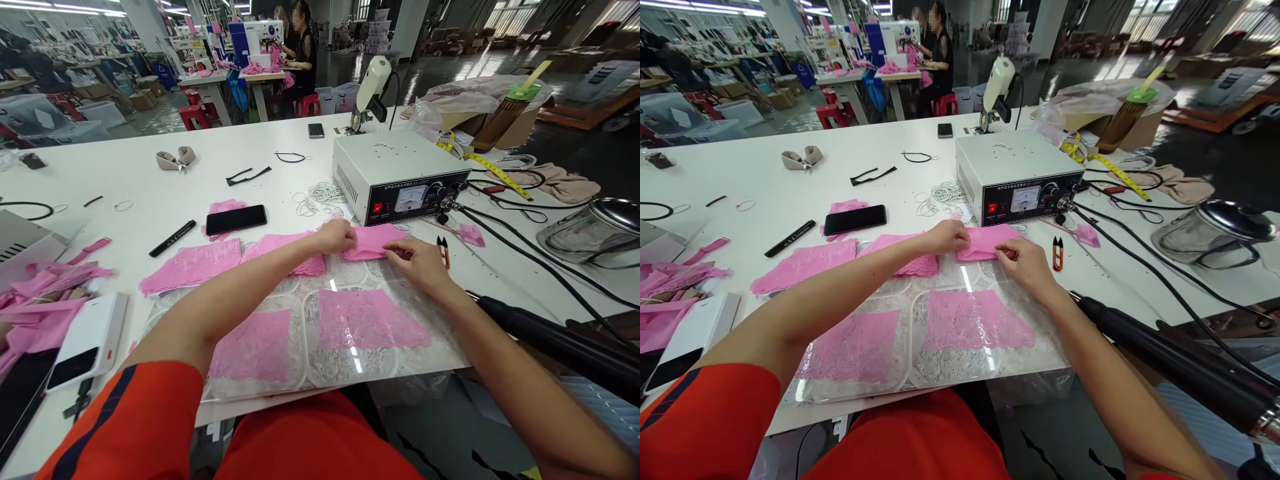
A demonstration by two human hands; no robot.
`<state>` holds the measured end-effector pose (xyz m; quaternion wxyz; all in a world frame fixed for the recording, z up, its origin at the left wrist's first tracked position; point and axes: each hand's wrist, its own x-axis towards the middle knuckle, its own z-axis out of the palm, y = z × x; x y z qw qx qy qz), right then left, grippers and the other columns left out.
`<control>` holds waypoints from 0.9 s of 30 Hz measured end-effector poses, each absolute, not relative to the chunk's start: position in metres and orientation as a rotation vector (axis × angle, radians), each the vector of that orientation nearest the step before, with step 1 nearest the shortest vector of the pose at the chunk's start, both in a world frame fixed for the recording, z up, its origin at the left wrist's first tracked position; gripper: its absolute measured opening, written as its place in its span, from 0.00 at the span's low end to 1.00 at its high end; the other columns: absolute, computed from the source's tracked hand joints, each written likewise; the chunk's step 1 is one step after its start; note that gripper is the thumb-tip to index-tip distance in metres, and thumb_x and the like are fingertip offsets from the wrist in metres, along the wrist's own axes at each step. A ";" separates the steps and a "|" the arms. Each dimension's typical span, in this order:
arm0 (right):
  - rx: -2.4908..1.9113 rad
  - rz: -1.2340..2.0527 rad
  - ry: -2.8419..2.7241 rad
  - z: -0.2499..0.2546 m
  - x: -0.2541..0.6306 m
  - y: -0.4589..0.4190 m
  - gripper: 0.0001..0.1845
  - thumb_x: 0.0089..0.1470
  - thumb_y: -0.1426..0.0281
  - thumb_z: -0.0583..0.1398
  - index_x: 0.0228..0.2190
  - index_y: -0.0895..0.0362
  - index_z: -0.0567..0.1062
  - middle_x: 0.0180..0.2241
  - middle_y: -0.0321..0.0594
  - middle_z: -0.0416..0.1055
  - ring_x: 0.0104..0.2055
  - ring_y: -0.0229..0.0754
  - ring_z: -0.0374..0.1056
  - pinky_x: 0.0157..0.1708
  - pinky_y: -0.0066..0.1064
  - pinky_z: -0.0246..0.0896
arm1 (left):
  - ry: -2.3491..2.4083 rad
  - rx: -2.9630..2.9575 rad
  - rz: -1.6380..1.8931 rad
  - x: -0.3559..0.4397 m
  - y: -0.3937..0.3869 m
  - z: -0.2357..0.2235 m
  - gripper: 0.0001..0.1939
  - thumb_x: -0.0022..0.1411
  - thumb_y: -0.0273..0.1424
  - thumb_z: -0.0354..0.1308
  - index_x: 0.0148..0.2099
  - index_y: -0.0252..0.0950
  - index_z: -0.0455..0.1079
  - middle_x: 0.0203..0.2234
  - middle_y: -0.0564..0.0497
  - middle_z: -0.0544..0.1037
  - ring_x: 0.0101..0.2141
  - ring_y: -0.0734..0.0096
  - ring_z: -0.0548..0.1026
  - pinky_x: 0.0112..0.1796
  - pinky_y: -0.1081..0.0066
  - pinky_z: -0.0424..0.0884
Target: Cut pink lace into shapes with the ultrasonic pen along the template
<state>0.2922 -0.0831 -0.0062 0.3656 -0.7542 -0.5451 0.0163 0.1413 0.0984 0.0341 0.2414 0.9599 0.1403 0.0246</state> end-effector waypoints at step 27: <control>-1.708 -0.527 -1.890 -0.017 0.212 -0.202 0.10 0.58 0.79 0.60 0.39 0.54 0.73 0.35 0.42 0.75 0.40 0.44 0.70 0.40 0.38 0.66 | -0.028 2.435 -0.308 0.040 0.029 0.052 0.08 0.62 0.21 0.59 0.32 0.34 0.78 0.34 0.50 0.74 0.33 0.73 0.72 0.37 0.73 0.65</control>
